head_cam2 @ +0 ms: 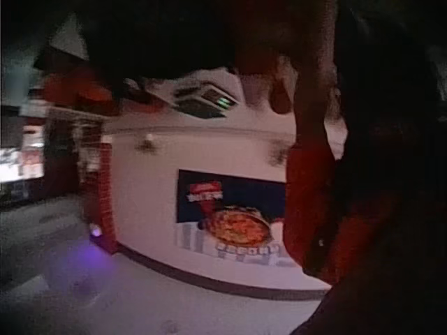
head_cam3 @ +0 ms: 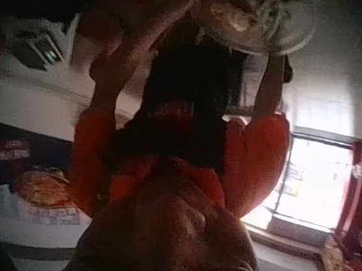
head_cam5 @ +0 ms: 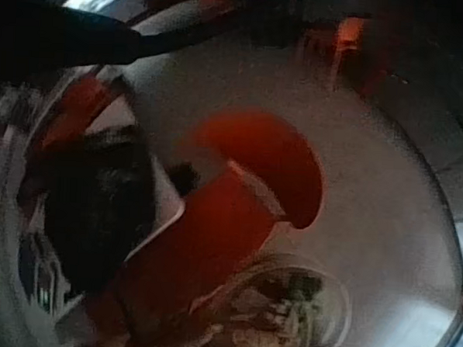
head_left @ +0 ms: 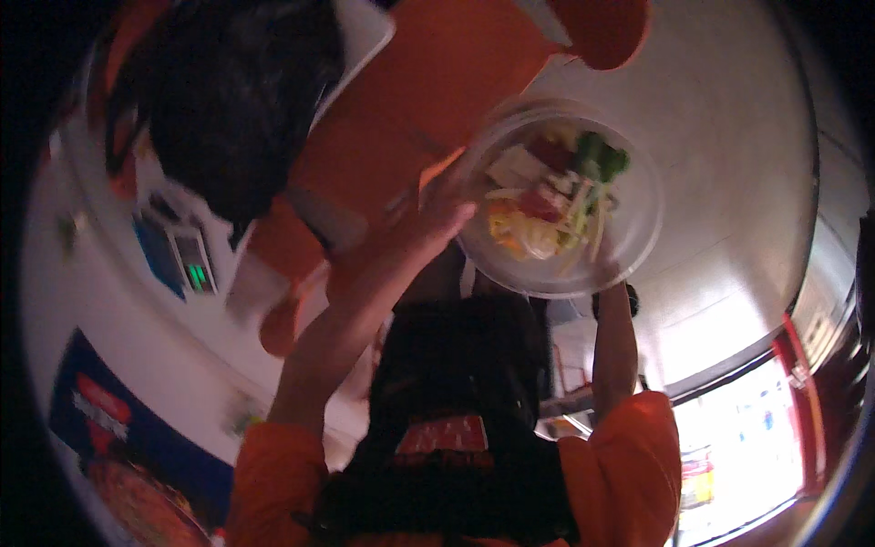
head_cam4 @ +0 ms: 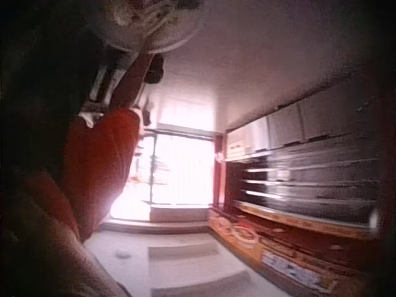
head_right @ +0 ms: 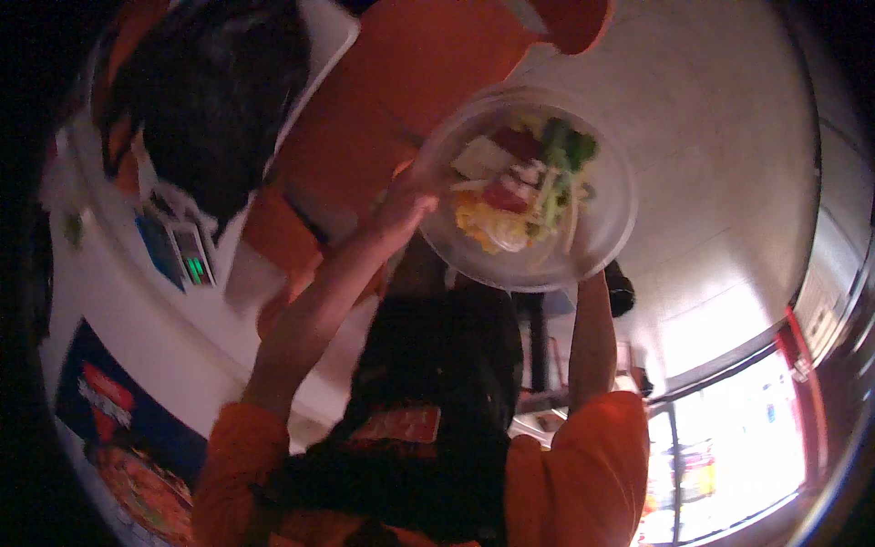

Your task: The person assembles two takeaway food containers by adding various ingredients including enoki mushrooms, leafy greens, sliced meat, tofu, bean sprouts, noodles, seaweed, and potato slices. The person uses chopsticks to handle a red sauce and places the filled containers on a digital scale before moving them to a table.

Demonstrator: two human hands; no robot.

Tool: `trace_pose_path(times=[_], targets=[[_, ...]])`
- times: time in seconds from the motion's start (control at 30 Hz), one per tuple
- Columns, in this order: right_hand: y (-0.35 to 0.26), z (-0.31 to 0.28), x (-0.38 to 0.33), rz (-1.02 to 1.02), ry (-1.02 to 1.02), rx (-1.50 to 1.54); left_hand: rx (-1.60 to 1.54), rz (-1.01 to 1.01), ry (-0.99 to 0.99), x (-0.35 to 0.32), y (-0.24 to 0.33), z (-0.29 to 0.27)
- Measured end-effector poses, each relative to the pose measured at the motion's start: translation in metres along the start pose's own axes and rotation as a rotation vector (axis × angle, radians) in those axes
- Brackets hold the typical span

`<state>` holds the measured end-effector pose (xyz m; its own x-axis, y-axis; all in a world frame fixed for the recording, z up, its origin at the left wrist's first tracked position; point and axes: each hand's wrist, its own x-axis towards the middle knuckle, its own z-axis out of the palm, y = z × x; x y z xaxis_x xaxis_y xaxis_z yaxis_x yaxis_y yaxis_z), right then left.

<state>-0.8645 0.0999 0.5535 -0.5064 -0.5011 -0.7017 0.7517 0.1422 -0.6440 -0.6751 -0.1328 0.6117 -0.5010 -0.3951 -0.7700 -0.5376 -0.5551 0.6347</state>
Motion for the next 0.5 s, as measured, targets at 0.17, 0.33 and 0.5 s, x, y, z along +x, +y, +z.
trace_pose_path(times=[0.17,0.33,0.5], targets=[[-0.036,-0.004,-0.109,0.059,0.078,-0.030,0.488,0.258,0.018,-0.082,0.033,0.064],[-0.046,0.028,-0.176,0.058,0.091,-0.061,0.423,0.250,-0.135,-0.132,0.083,0.057],[-0.056,0.050,-0.227,-0.003,0.039,-0.047,0.387,0.452,-0.060,-0.185,0.116,0.069]])
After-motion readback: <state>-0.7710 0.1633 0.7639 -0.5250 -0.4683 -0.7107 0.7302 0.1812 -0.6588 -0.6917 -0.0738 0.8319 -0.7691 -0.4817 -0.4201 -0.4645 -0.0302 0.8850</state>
